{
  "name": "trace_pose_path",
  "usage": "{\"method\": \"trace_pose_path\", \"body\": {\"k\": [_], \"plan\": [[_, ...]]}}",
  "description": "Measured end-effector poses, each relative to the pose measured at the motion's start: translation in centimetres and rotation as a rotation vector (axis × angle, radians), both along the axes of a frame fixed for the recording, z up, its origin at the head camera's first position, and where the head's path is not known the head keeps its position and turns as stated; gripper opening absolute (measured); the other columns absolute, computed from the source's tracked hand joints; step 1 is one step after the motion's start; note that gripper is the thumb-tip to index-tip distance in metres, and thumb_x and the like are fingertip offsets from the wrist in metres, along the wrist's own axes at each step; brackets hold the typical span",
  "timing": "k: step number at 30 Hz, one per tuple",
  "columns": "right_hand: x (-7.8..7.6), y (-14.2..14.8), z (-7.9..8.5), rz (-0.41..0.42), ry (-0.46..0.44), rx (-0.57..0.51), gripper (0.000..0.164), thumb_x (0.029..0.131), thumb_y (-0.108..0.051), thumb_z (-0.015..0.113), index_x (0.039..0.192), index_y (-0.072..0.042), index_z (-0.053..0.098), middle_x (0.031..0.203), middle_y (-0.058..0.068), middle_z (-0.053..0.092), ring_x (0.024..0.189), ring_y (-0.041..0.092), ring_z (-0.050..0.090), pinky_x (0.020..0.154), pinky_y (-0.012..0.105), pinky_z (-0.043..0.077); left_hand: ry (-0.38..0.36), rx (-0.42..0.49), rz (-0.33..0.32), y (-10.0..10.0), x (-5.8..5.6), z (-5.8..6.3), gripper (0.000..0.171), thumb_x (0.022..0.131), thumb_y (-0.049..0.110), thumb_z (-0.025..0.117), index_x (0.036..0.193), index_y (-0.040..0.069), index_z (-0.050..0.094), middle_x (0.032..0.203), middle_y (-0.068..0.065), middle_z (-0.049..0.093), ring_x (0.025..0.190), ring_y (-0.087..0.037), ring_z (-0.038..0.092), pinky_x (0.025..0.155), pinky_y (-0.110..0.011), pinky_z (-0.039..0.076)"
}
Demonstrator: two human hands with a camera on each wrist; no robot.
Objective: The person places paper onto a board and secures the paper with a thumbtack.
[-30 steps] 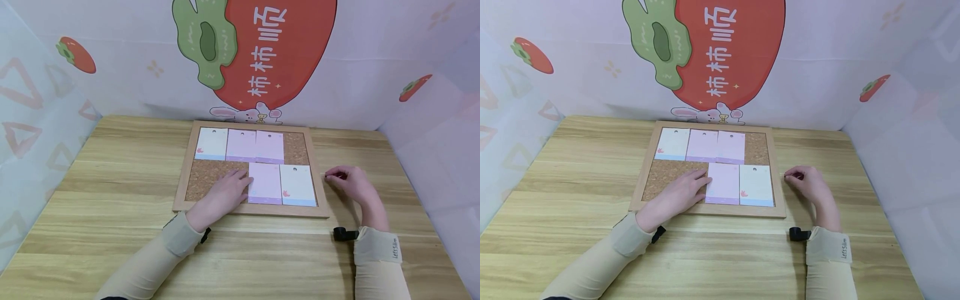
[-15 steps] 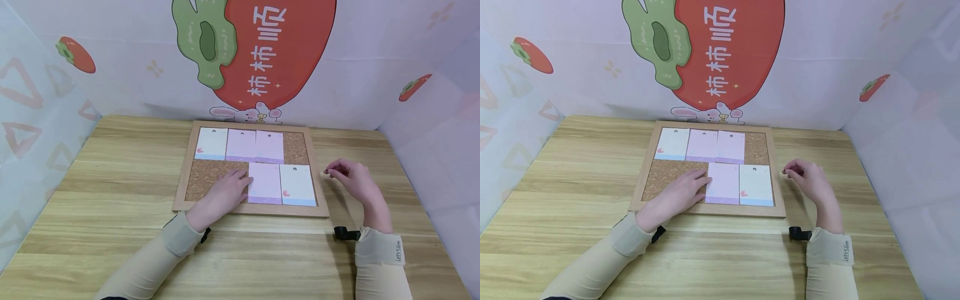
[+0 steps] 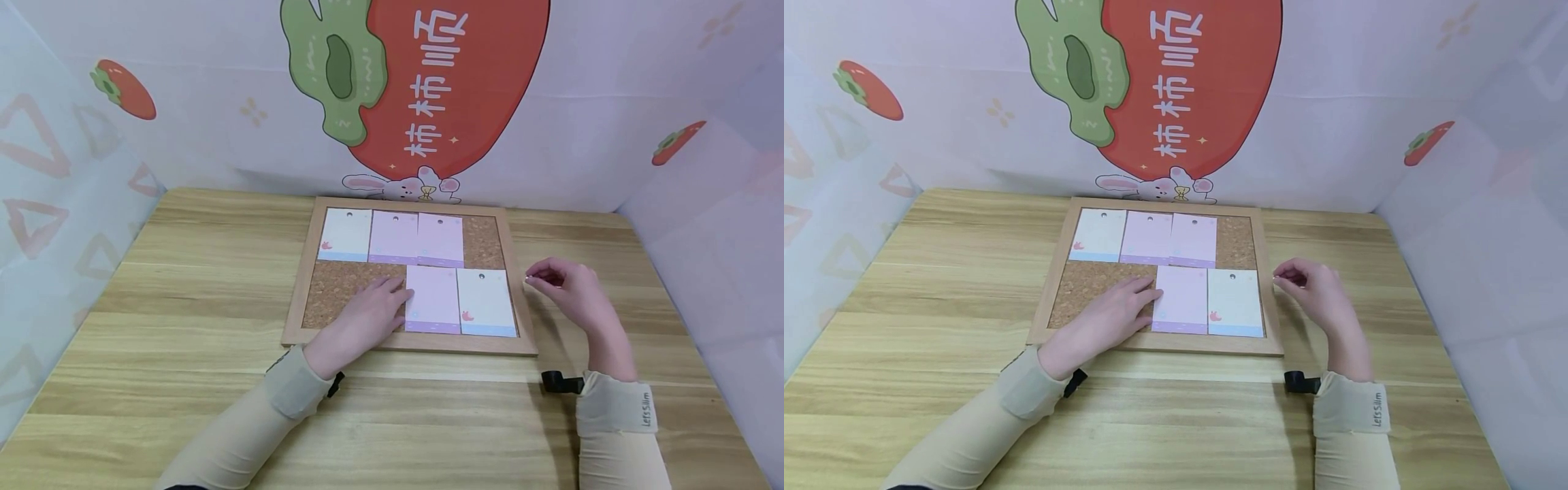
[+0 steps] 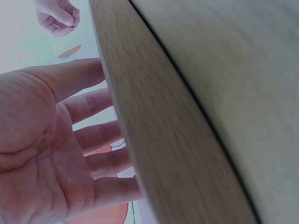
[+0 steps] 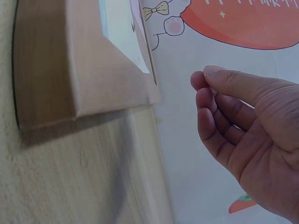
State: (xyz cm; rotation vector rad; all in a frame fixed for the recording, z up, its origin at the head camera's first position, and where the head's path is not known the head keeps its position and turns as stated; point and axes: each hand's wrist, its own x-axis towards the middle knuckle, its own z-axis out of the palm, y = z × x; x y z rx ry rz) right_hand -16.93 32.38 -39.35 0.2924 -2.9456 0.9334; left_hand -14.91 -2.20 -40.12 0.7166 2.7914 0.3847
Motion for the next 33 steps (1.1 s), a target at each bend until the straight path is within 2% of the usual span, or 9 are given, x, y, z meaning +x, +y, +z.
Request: {"method": "trace_pose_path", "body": {"k": [5,17,23,28,33], "plan": [[0.0,-0.3,0.1,0.008,-0.002,-0.008,0.010,0.093,-0.015,0.072,0.099,-0.008,0.075,0.091,0.011,0.076,0.070,0.002,0.058,0.061,0.017,0.048,0.003,-0.005,-0.002,0.0,0.0,0.0,0.045,0.097,0.023,0.066,0.140,0.015,0.057,0.156,-0.011,0.045,0.144,-0.037,0.041,0.107,-0.065,0.042],[-0.1,-1.1,0.0,0.070,0.036,-0.074,0.014,0.089,-0.006,0.073,0.102,-0.003,0.078,0.098,0.015,0.078,0.079,-0.015,0.060,0.068,0.007,0.050,0.023,-0.003,-0.015,-0.1,0.0,-0.2,0.045,0.097,0.022,0.067,0.140,0.014,0.058,0.154,-0.011,0.047,0.142,-0.036,0.044,0.106,-0.062,0.045],[-0.1,-1.9,0.2,0.058,0.057,-0.071,0.015,0.093,-0.011,0.071,0.103,-0.002,0.078,0.097,0.016,0.078,0.075,-0.008,0.060,0.065,0.009,0.048,0.027,0.000,-0.016,-0.1,0.0,-0.2,0.044,0.096,0.021,0.067,0.139,0.014,0.058,0.153,-0.011,0.048,0.141,-0.036,0.045,0.105,-0.063,0.045],[-0.1,-2.5,0.4,0.033,0.040,-0.075,0.017,0.095,-0.014,0.069,0.103,-0.002,0.078,0.097,0.016,0.078,0.075,-0.006,0.062,0.066,0.009,0.048,0.018,-0.009,-0.012,-0.1,0.0,-0.1,0.045,0.097,0.022,0.067,0.140,0.014,0.058,0.154,-0.011,0.047,0.142,-0.036,0.044,0.106,-0.063,0.045],[-0.2,-3.0,0.0,0.025,-0.006,-0.098,0.015,0.094,-0.015,0.069,0.099,-0.003,0.078,0.093,0.014,0.078,0.076,0.010,0.070,0.066,0.012,0.051,0.018,-0.012,-0.008,0.0,-0.1,-0.2,0.045,0.097,0.023,0.067,0.140,0.015,0.058,0.154,-0.010,0.047,0.143,-0.036,0.043,0.106,-0.062,0.044]]}}
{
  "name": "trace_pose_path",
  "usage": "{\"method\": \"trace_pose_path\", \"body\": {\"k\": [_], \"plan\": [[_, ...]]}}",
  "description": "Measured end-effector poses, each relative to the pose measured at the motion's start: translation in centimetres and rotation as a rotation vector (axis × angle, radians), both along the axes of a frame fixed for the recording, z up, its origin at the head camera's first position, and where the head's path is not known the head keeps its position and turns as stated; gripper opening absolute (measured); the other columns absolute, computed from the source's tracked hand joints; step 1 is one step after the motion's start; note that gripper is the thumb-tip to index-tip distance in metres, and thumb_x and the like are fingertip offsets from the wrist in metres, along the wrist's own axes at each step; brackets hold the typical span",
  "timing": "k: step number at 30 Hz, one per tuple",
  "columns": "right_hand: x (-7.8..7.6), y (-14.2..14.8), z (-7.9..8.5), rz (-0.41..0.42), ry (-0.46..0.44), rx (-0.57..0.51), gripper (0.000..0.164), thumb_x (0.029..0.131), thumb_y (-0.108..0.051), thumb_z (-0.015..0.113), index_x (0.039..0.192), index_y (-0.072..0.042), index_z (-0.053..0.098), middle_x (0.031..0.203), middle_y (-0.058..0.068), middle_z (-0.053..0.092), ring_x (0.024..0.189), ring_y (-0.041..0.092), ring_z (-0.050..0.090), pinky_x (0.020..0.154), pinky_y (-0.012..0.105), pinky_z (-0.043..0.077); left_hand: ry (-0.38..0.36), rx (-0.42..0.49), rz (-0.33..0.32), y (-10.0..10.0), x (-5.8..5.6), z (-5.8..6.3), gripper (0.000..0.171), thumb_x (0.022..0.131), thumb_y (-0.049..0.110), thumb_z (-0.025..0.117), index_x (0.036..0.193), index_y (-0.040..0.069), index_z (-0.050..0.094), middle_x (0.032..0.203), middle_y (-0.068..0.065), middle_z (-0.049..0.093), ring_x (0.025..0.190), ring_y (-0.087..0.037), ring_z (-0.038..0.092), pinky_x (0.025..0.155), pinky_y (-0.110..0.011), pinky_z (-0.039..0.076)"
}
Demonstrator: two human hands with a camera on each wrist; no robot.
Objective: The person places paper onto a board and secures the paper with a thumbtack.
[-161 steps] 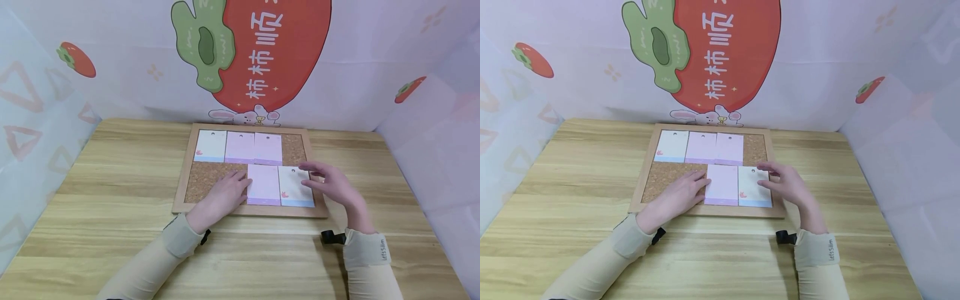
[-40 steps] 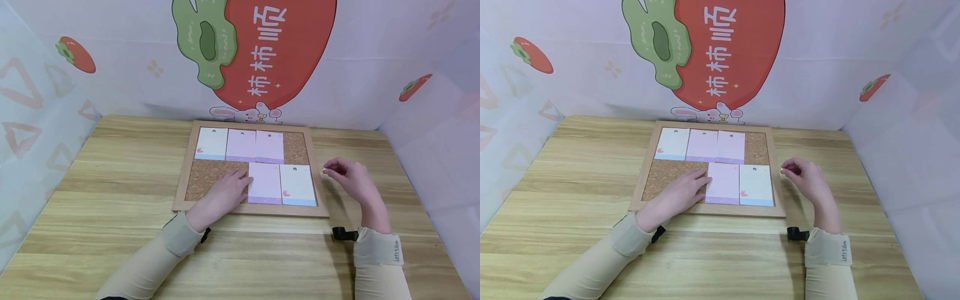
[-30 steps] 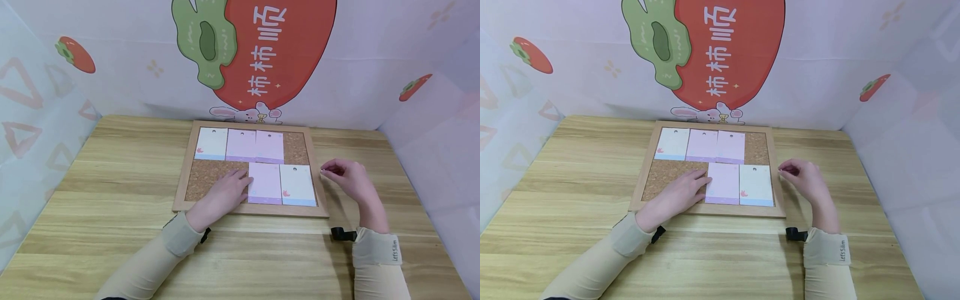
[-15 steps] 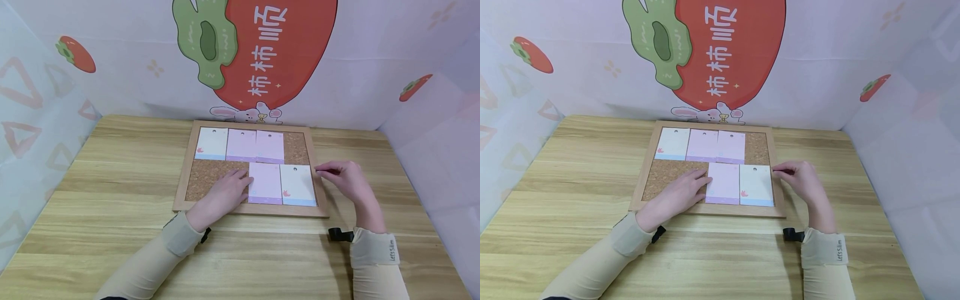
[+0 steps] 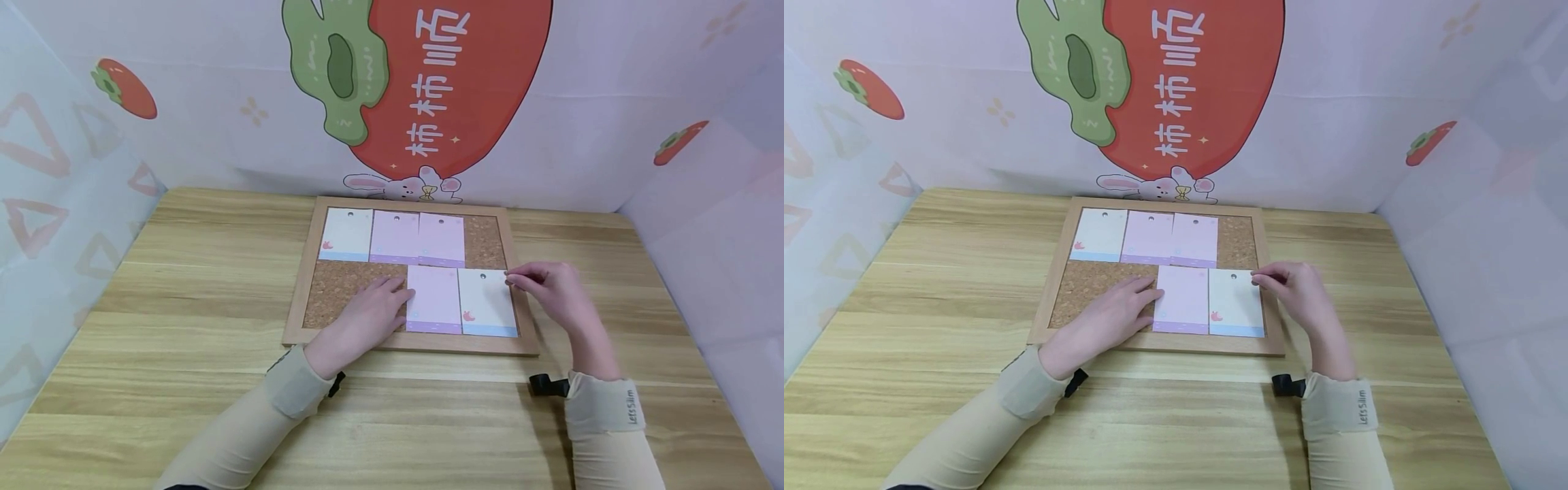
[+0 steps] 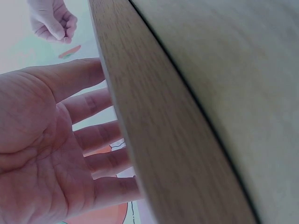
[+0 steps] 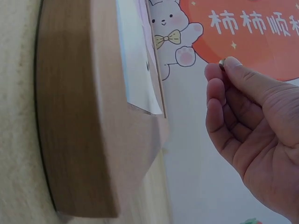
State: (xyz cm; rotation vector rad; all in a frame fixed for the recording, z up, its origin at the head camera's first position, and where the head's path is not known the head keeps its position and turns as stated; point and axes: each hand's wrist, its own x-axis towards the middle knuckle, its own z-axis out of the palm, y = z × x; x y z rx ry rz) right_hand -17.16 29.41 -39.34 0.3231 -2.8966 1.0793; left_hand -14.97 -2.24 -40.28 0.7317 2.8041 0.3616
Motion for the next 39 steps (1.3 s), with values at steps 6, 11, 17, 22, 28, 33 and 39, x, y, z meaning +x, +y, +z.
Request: {"method": "trace_pose_path", "body": {"k": [6,11,17,22,28,33,39], "plan": [[0.0,-0.4,-0.1,-0.001,-0.050,-0.005,0.012,0.094,-0.016,0.070,0.096,-0.007,0.078,0.089,0.011,0.077,0.076,0.020,0.069,0.064,0.015,0.051,0.001,0.000,-0.001,0.0,0.0,0.0,0.045,0.096,0.023,0.067,0.140,0.015,0.058,0.155,-0.010,0.046,0.143,-0.036,0.043,0.106,-0.062,0.044],[0.0,-0.6,-0.2,0.010,-0.067,-0.019,0.011,0.092,-0.017,0.073,0.095,-0.008,0.078,0.089,0.010,0.078,0.078,0.017,0.071,0.065,0.015,0.052,0.002,-0.001,-0.003,0.0,0.0,0.0,0.045,0.097,0.023,0.067,0.140,0.016,0.057,0.155,-0.010,0.046,0.143,-0.036,0.043,0.106,-0.063,0.044],[0.0,-1.2,-0.3,0.021,-0.072,-0.050,0.011,0.090,-0.016,0.075,0.094,-0.007,0.078,0.088,0.011,0.077,0.077,0.016,0.071,0.064,0.015,0.052,0.008,-0.009,-0.008,0.1,0.0,0.0,0.045,0.097,0.023,0.067,0.140,0.016,0.057,0.154,-0.010,0.047,0.142,-0.035,0.044,0.105,-0.063,0.045],[-0.1,-1.9,-0.4,0.037,-0.094,-0.049,0.010,0.090,-0.015,0.075,0.094,-0.007,0.078,0.084,0.010,0.076,0.076,0.020,0.070,0.063,0.016,0.050,0.013,-0.005,-0.015,0.0,0.0,0.1,0.045,0.097,0.023,0.067,0.140,0.015,0.058,0.153,-0.010,0.047,0.142,-0.035,0.045,0.104,-0.063,0.046],[-0.2,-2.5,-0.4,0.058,-0.118,-0.066,0.010,0.091,-0.013,0.073,0.096,-0.005,0.077,0.084,0.011,0.075,0.074,0.026,0.065,0.059,0.019,0.047,0.012,0.003,-0.014,0.0,0.0,0.1,0.045,0.097,0.022,0.067,0.140,0.015,0.058,0.154,-0.011,0.047,0.142,-0.035,0.044,0.104,-0.064,0.046],[-0.4,-3.0,-0.9,0.088,-0.134,-0.118,0.013,0.091,-0.011,0.073,0.100,-0.002,0.076,0.091,0.014,0.076,0.079,0.023,0.070,0.067,0.016,0.053,0.018,-0.003,-0.011,0.0,-0.1,-0.1,0.044,0.097,0.024,0.067,0.139,0.016,0.058,0.153,-0.011,0.047,0.141,-0.035,0.045,0.104,-0.063,0.046],[-0.8,-3.6,-1.3,0.129,-0.171,-0.150,0.013,0.092,-0.009,0.071,0.102,-0.002,0.076,0.092,0.013,0.077,0.077,0.011,0.070,0.071,0.018,0.056,0.022,0.010,-0.014,-0.1,0.0,-0.1,0.044,0.096,0.022,0.068,0.138,0.015,0.059,0.152,-0.011,0.049,0.141,-0.036,0.045,0.103,-0.063,0.047]]}}
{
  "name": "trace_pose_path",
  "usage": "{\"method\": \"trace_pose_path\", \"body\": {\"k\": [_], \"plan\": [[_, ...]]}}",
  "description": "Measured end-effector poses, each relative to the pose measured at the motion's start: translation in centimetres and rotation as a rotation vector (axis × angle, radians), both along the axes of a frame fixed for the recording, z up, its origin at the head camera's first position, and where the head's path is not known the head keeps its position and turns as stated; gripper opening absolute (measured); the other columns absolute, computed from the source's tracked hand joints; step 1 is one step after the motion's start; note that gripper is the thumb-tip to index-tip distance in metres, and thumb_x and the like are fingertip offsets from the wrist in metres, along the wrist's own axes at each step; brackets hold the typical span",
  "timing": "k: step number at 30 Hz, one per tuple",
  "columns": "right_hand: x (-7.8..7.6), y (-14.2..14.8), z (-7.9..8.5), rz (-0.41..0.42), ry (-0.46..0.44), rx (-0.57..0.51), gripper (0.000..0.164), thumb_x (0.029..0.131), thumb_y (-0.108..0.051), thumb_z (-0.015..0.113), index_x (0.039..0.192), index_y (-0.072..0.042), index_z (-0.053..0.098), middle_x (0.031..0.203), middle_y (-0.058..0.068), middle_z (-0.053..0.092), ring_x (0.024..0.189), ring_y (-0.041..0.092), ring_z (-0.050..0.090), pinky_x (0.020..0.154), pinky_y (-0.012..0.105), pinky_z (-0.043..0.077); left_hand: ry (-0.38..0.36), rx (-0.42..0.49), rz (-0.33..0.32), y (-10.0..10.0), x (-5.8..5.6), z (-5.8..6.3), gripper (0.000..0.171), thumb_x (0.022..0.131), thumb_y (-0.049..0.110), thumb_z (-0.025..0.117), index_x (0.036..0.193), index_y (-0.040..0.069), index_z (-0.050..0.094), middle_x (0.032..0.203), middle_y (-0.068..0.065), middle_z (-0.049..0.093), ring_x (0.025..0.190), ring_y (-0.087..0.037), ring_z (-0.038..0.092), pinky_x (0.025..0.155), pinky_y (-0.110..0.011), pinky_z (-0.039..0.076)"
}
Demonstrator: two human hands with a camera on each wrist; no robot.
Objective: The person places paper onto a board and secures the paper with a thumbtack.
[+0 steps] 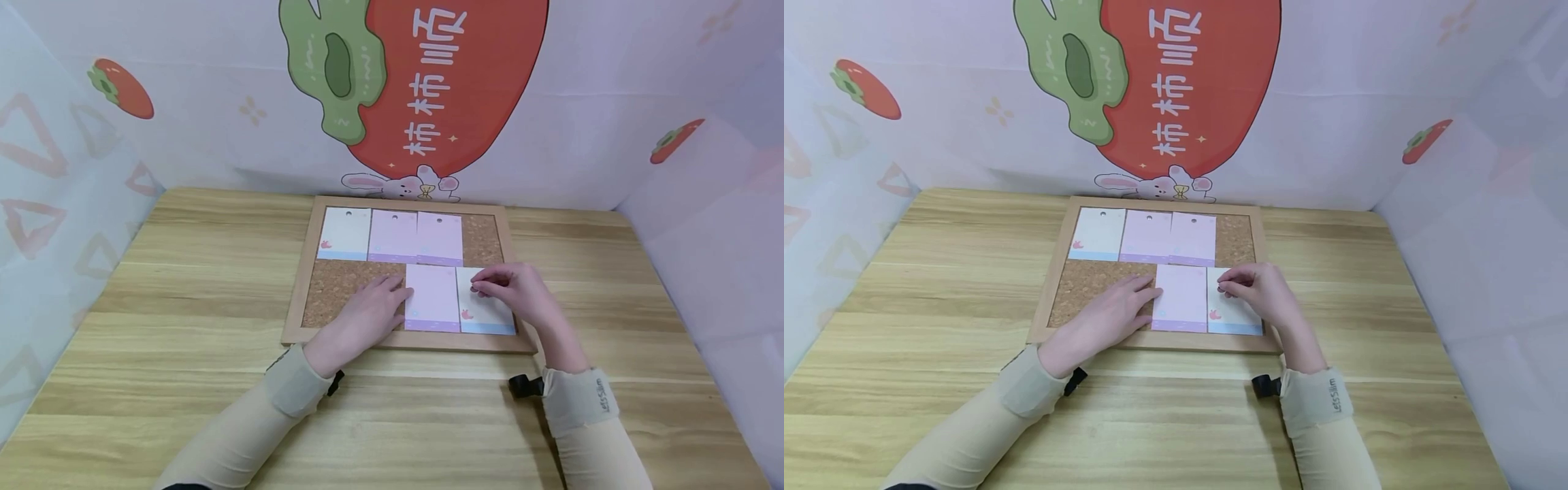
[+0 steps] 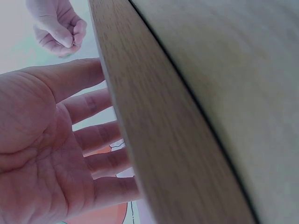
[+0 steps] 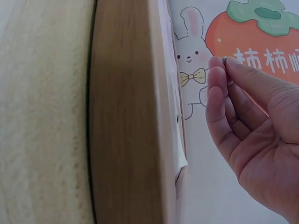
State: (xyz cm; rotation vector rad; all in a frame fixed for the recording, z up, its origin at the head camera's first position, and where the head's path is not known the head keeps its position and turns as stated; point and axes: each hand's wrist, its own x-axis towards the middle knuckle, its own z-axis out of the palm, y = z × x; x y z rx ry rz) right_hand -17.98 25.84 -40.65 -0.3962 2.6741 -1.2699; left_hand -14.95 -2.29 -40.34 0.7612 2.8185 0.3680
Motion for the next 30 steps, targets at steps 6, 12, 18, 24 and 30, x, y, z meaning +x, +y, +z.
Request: {"method": "trace_pose_path", "body": {"k": [6,12,18,24,30], "plan": [[-0.7,-0.3,0.2,0.018,-0.070,0.016,0.013,0.093,-0.007,0.069,0.103,-0.002,0.076,0.094,0.013,0.077,0.079,0.014,0.071,0.073,0.021,0.058,-0.001,0.007,-0.005,-0.2,0.2,0.2,0.044,0.096,0.021,0.068,0.138,0.014,0.059,0.152,-0.012,0.049,0.141,-0.036,0.045,0.103,-0.063,0.046],[-1.8,-1.0,0.9,0.019,-0.142,0.038,0.014,0.094,-0.006,0.067,0.105,-0.001,0.074,0.099,0.016,0.077,0.083,0.018,0.072,0.078,0.025,0.059,0.002,0.008,-0.004,-0.3,0.2,0.0,0.044,0.095,0.022,0.069,0.138,0.014,0.060,0.152,-0.012,0.049,0.140,-0.037,0.045,0.103,-0.064,0.046],[-3.3,-2.5,1.4,0.031,-0.191,0.072,0.013,0.094,-0.009,0.069,0.103,-0.003,0.075,0.096,0.015,0.076,0.082,0.022,0.070,0.078,0.030,0.060,-0.016,-0.003,0.007,-0.2,0.1,0.0,0.045,0.096,0.023,0.067,0.140,0.015,0.058,0.154,-0.011,0.047,0.142,-0.038,0.043,0.107,-0.063,0.044],[-4.5,-3.9,1.1,0.028,-0.242,0.075,0.015,0.094,-0.012,0.070,0.104,-0.002,0.075,0.091,0.013,0.077,0.077,0.018,0.069,0.072,0.025,0.058,-0.026,-0.009,0.013,0.0,0.1,0.2,0.045,0.097,0.024,0.067,0.140,0.015,0.058,0.155,-0.012,0.046,0.143,-0.038,0.042,0.106,-0.064,0.043],[-5.3,-5.0,1.1,-0.017,-0.359,0.052,0.020,0.093,-0.016,0.071,0.106,-0.002,0.073,0.083,0.009,0.076,0.069,0.014,0.065,0.065,0.023,0.054,-0.041,-0.027,0.018,0.1,0.0,0.2,0.046,0.098,0.024,0.065,0.142,0.016,0.056,0.156,-0.010,0.044,0.145,-0.036,0.041,0.108,-0.064,0.042]]}}
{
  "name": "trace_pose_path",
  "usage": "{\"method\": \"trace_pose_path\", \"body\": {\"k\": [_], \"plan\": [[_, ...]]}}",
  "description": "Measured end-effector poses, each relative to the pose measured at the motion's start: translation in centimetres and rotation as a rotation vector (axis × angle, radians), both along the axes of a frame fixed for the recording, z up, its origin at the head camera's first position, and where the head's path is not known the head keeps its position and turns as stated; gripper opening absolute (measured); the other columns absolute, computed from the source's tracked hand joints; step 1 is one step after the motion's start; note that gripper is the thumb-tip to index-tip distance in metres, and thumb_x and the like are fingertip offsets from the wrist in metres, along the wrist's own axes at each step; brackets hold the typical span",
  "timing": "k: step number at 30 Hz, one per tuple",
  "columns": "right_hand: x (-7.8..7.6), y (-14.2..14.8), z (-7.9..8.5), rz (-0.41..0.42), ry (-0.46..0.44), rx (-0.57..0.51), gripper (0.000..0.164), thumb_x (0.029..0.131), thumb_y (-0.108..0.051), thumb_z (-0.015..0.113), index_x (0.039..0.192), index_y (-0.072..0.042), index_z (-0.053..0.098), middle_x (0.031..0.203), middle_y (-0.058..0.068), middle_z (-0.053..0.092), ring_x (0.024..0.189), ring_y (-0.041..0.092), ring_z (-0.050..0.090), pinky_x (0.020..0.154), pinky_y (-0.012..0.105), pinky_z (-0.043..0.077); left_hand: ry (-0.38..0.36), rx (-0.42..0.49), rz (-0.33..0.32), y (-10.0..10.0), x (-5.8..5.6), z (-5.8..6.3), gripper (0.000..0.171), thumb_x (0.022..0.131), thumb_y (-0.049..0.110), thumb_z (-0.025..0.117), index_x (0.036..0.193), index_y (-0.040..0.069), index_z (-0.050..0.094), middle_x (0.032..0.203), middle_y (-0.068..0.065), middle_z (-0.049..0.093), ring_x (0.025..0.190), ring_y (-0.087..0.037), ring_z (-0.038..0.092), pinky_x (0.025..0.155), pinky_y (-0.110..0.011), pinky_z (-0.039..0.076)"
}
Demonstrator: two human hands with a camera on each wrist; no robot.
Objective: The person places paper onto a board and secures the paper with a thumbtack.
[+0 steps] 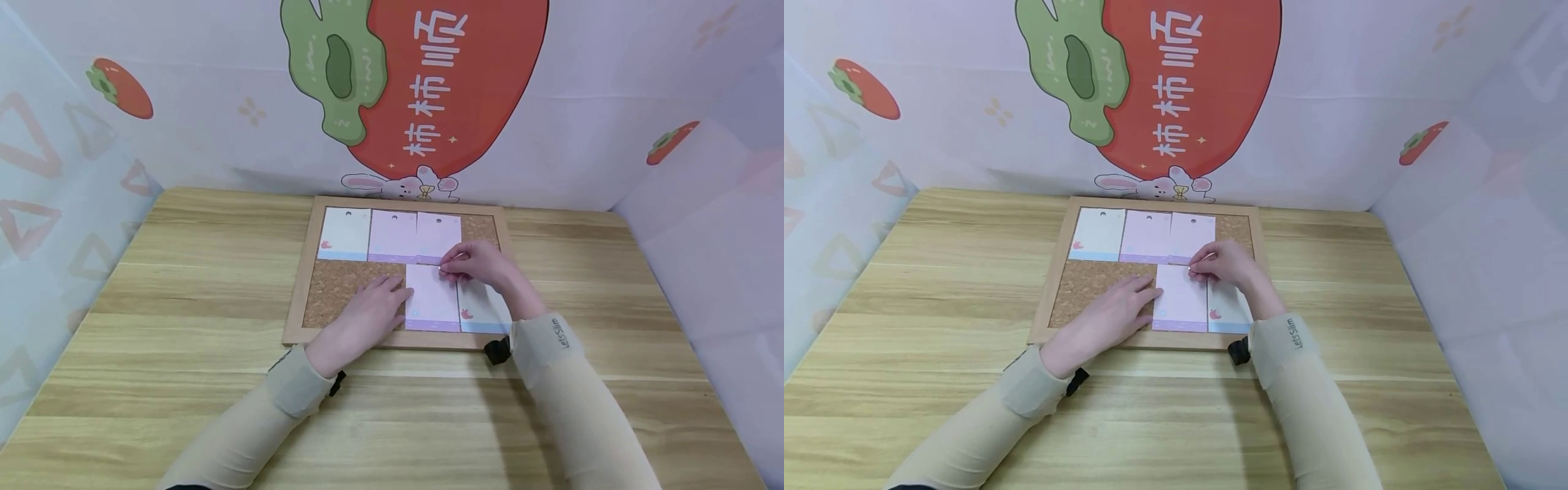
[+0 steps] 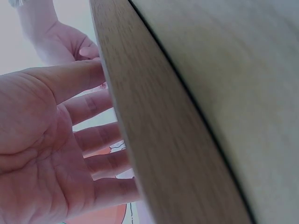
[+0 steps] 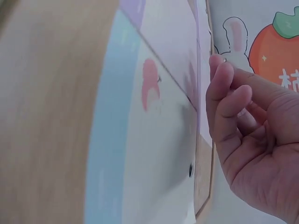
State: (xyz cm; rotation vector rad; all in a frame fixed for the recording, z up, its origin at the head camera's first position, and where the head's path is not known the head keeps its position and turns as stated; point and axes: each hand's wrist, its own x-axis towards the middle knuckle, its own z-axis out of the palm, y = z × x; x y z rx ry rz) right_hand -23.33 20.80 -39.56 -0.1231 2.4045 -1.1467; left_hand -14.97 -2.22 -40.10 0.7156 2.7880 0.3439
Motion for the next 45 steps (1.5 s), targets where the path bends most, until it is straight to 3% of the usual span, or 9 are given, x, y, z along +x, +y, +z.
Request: {"method": "trace_pose_path", "body": {"k": [6,18,29,38,45], "plan": [[-0.7,-1.1,0.0,-0.029,-0.068,0.026,0.020,0.093,-0.019,0.072,0.107,-0.005,0.074,0.076,0.002,0.073,0.061,0.012,0.061,0.062,0.022,0.054,-0.007,-0.009,0.003,0.0,0.0,0.0,0.047,0.098,0.025,0.065,0.143,0.017,0.055,0.156,-0.010,0.044,0.145,-0.036,0.040,0.108,-0.064,0.042],[-1.1,-1.6,-0.1,-0.045,-0.153,0.018,0.017,0.093,-0.018,0.072,0.106,-0.008,0.075,0.080,0.003,0.074,0.052,0.011,0.055,0.054,0.022,0.049,-0.013,-0.022,0.005,0.1,-0.2,-0.1,0.047,0.098,0.027,0.065,0.143,0.018,0.055,0.157,-0.010,0.043,0.145,-0.036,0.040,0.108,-0.063,0.042],[-1.8,-2.1,0.4,0.009,-0.157,0.106,0.017,0.095,-0.017,0.069,0.106,-0.007,0.076,0.076,0.001,0.073,0.050,0.010,0.050,0.053,0.022,0.046,-0.011,-0.018,-0.002,0.1,-0.1,0.0,0.046,0.098,0.026,0.065,0.142,0.017,0.056,0.157,-0.010,0.043,0.145,-0.036,0.040,0.107,-0.063,0.043],[-2.3,-2.9,0.8,0.055,-0.118,0.208,0.012,0.089,-0.018,0.076,0.098,-0.010,0.078,0.066,-0.001,0.066,0.049,0.009,0.048,0.052,0.022,0.043,-0.005,-0.017,-0.002,0.0,-0.2,-0.1,0.046,0.098,0.025,0.065,0.142,0.017,0.057,0.155,-0.010,0.045,0.144,-0.037,0.041,0.107,-0.063,0.043],[-2.4,-3.2,0.8,0.035,-0.120,0.237,0.010,0.089,-0.017,0.076,0.096,-0.010,0.078,0.067,-0.002,0.068,0.050,0.008,0.047,0.052,0.022,0.042,0.012,-0.008,-0.012,0.0,-0.2,-0.1,0.045,0.097,0.025,0.066,0.141,0.017,0.057,0.154,-0.011,0.046,0.143,-0.037,0.042,0.106,-0.063,0.045]]}}
